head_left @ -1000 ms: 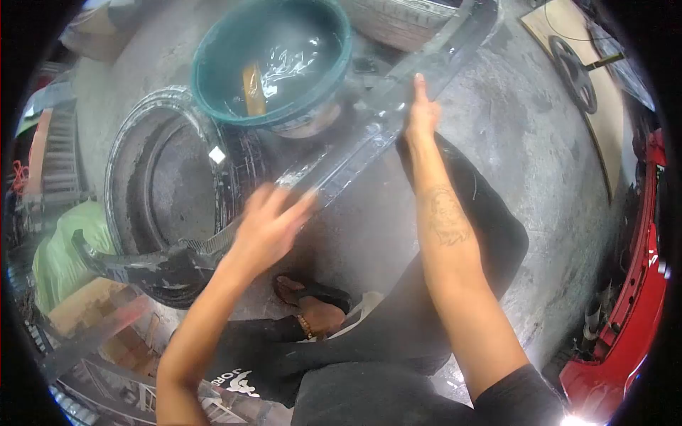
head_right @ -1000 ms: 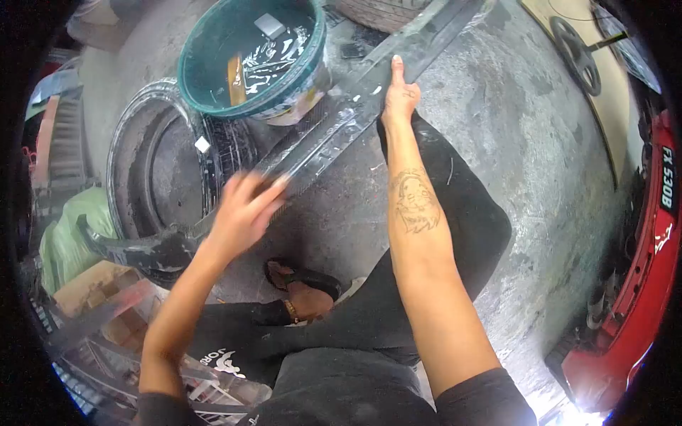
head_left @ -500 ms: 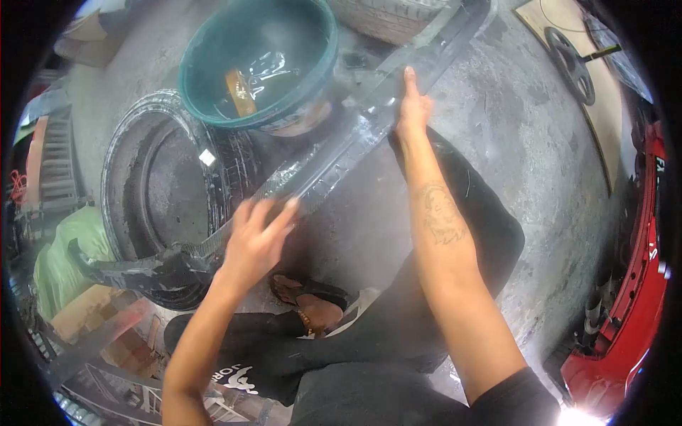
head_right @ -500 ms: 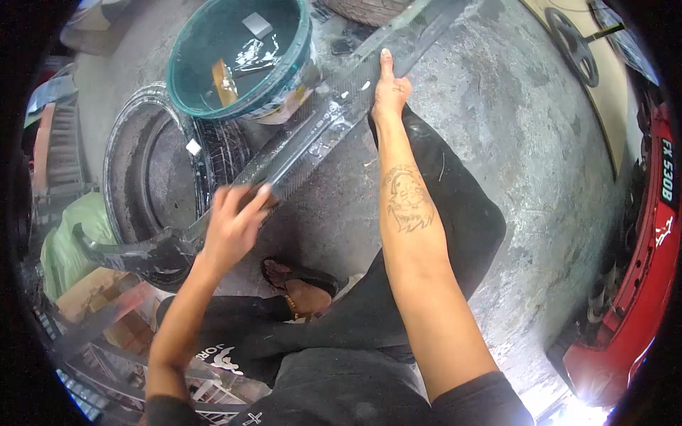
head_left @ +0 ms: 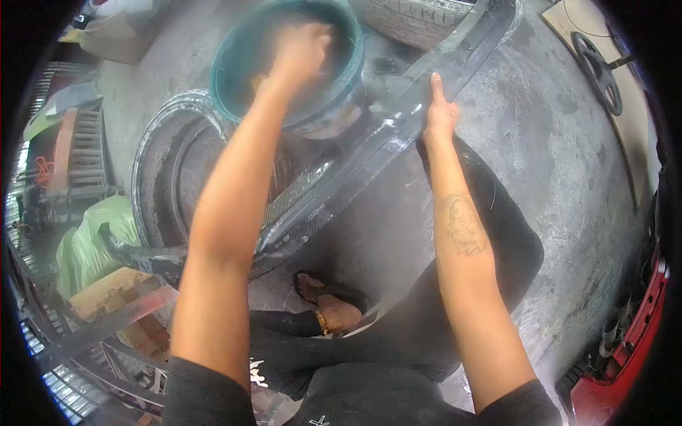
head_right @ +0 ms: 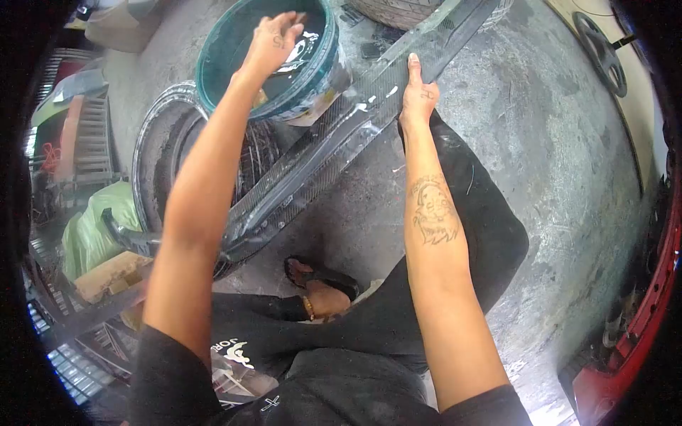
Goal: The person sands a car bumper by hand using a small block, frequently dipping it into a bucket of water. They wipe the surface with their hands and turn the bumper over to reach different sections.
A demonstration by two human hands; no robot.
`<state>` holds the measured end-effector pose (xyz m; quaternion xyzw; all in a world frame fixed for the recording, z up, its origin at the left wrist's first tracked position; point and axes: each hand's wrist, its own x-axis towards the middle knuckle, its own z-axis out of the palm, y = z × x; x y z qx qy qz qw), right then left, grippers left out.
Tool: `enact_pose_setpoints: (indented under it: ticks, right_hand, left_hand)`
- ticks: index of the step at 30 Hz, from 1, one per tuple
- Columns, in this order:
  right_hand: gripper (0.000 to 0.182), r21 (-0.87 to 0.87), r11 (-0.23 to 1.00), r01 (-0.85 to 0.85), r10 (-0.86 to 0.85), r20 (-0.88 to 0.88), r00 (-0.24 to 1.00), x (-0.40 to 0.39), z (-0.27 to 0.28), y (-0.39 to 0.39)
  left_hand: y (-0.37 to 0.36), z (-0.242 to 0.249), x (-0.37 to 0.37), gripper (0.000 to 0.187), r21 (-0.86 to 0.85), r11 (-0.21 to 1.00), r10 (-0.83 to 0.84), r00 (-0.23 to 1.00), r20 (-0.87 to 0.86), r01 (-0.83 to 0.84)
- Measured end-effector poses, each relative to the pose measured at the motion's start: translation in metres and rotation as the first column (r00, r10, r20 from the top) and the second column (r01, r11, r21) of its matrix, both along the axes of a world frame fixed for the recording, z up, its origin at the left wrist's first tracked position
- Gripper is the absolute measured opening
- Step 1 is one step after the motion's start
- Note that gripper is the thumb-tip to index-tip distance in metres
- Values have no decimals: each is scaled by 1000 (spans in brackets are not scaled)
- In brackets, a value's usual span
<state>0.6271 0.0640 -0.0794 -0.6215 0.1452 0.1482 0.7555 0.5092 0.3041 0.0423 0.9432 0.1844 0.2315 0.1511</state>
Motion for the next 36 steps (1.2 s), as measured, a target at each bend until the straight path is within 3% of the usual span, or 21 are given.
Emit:
enact_pose_setpoints:
  ticks: [2, 3, 4, 6, 9, 11, 12, 13, 14, 15, 17, 20, 21, 22, 24, 25, 27, 29, 30, 33, 36]
  right_hand:
    - [88, 13, 1000, -9, 8, 51, 999, -4, 7, 2]
    - [89, 2, 1000, 0, 0, 46, 999, -6, 10, 2]
    - [90, -11, 1000, 14, -13, 45, 999, -5, 10, 1]
    - [91, -16, 1000, 19, -18, 56, 998, -2, 7, 1]
    - [92, -97, 994, 54, -52, 21, 998, 5, -6, 2]
    - [97, 61, 997, -55, 53, 42, 998, 2, 3, -2]
    - [97, 62, 996, -60, 57, 55, 997, 4, 1, 1]
    - [99, 21, 1000, -11, 11, -2, 1000, 7, -6, 5]
    - [100, -21, 999, 41, -42, -55, 998, 8, -10, 5]
    - [100, -19, 999, 46, -47, -38, 998, 6, -8, 0]
    - [103, 256, 963, -88, 132, -160, 978, 6, 3, -4]
    - [84, 430, 890, -154, 195, -54, 979, 24, -26, -2]
    - [73, 424, 900, -98, 136, -59, 989, 6, 5, -6]
    - [63, 418, 907, -44, 77, -62, 995, -11, 37, -10]
    - [59, 430, 901, -57, 97, -70, 993, 8, 5, -4]
    - [56, 443, 895, -55, 109, -96, 989, 18, -10, 1]
    - [50, 425, 904, -38, 99, -122, 988, 11, -6, 2]
    - [50, 208, 977, 49, -18, -146, 989, -5, 26, 2]
    - [47, 210, 974, 84, -58, -126, 990, -11, 32, 3]
    - [45, 338, 938, 84, -33, -154, 988, -10, 23, 4]
    - [43, 364, 929, 67, 0, -181, 984, -6, 11, 4]
  left_hand:
    - [48, -56, 27, 39, -2, 997, 72, 950, -303, -76]
    - [60, -82, 31, 39, -7, 998, 64, 950, -307, -69]
    - [75, -116, 32, 39, 3, 999, 30, 858, -513, -33]
    - [72, -133, 35, 39, -2, 1000, -5, 724, -690, 5]
    - [38, -82, 10, 47, -146, 989, -119, 481, -868, -18]
    - [22, -48, -1, 41, -1, 1000, -1, 789, -615, 1]
    - [18, -18, 11, 42, 115, 993, 86, 631, -771, 5]
    - [11, 4, 0, 42, 113, 994, 87, 639, -765, 1]
    - [0, 25, -20, 42, 1, 1000, -9, 892, -452, 10]
    - [-13, 40, -37, 43, -96, 993, -74, 996, -51, 69]
    - [-51, 60, -58, 45, -2, 984, -177, 980, 95, 178]
    - [-119, 30, -83, 53, 163, 960, -242, 968, 67, 228]
    - [-142, 20, -91, 54, 3, 980, -201, 978, -52, 201]
    - [-159, 13, -109, 54, 18, 983, -180, 973, -147, 184]
    - [-168, -24, -160, 56, 52, 989, -137, 990, 19, 136]
    - [-171, -18, -196, 58, 18, 993, -117, 993, -34, 118]
    - [-172, 2, -274, 63, 3, 990, -138, 989, -55, 139]
    - [-171, 11, -334, 66, -16, 992, -126, 985, -120, 125]
    - [-172, 9, -344, 66, -27, 997, -75, 980, -183, 71]
    - [-164, 0, -253, 65, 2, 984, -179, 979, -101, 180]
    - [-168, -30, -91, 51, 58, 983, -178, 984, 11, 177]
